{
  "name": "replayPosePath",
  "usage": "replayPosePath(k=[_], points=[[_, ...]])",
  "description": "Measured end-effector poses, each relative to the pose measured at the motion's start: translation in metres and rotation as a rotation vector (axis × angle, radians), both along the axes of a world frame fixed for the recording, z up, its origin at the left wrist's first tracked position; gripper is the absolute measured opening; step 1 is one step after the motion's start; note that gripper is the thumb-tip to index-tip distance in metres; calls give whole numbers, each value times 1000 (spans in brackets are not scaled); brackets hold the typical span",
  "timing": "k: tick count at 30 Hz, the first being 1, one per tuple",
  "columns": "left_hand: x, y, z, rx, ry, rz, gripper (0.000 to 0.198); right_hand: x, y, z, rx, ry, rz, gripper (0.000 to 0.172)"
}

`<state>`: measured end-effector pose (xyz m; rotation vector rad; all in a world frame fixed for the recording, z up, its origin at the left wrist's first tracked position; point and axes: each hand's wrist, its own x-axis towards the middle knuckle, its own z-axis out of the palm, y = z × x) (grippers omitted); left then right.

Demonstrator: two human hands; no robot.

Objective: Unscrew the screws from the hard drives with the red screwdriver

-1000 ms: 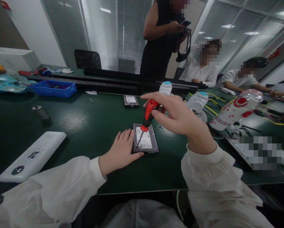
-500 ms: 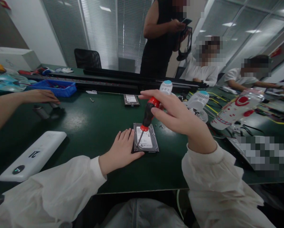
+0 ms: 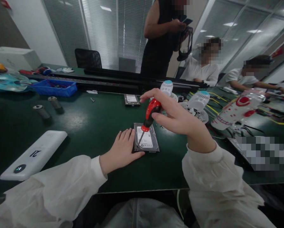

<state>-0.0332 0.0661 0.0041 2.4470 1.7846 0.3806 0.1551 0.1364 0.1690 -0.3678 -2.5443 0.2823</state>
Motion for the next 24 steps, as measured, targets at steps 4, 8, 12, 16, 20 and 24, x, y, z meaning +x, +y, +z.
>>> replayPosePath(k=[4,8,12,16,20,24], points=[[-1,1,-2,3,-9,2,99,-1,-1,-1,50,13,-156,49],[-1,0,-1,-4,-4,4,100,-2,-3,1,130,-64,-251,46],[0,0,1,-20,3,5,100,-2,-5,2,96,-30,-96,35],[0,0,2,-25,11,4,100,-2,-7,2,104,13,-118,34],[0,1,1,-37,-4,6,101,-2,-8,2,141,-50,-270,44],[-1,1,-1,-13,-13,2,99,-1,-8,3,86,-23,-100,36]])
